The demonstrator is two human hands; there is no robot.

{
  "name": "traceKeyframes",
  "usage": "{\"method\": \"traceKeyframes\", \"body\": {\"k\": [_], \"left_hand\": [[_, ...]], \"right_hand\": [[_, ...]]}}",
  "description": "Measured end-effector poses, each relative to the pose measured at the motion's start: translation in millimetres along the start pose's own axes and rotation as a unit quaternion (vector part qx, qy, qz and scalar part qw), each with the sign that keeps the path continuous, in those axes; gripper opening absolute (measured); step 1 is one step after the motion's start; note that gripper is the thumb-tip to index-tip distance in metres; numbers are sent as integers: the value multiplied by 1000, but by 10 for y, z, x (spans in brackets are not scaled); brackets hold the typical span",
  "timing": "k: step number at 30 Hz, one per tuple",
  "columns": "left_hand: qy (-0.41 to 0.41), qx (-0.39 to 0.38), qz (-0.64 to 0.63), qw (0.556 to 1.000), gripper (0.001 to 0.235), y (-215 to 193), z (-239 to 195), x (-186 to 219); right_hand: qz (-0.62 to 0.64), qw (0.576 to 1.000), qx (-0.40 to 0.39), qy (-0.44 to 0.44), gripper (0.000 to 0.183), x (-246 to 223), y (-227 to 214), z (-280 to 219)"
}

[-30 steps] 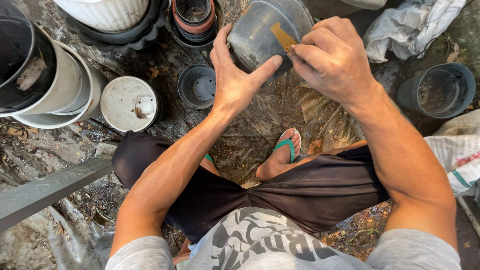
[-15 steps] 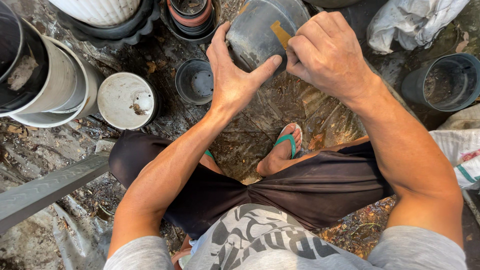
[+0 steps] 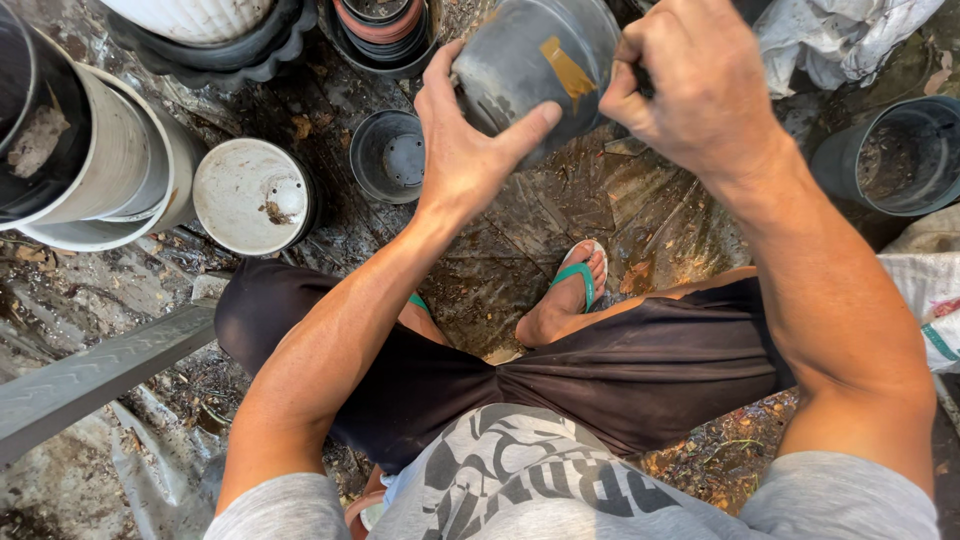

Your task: The person cleans debris from inside several small plastic plant pots by hand and applies tape to repair a crack on the side of one pot.

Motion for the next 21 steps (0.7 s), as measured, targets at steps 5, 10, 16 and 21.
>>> {"method": "traceKeyframes", "body": {"k": [5, 10, 16, 21], "left_hand": [[-29, -4, -25, 999, 114, -65, 37, -60], [-20, -27, -33, 999, 111, -9, 29, -57], [19, -12, -10, 1000, 113, -3, -25, 5], [29, -13, -2, 999, 114, -8, -17, -24]], "right_hand": [[52, 999, 6, -4, 26, -45, -154, -23], [54, 998, 5, -18, 27, -129, -166, 28], [52, 999, 8, -3, 28, -97, -153, 0], [41, 999, 25, -10, 23, -113, -88, 6]]}}
Point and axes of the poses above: each hand's wrist, its own z-axis towards the middle knuckle, its own y-axis out of the palm, x = y × z, the point moved 5 cm from there along z, towards the middle knuckle, and after that the axes turned 6 degrees about -z, right-handed, at the moved point
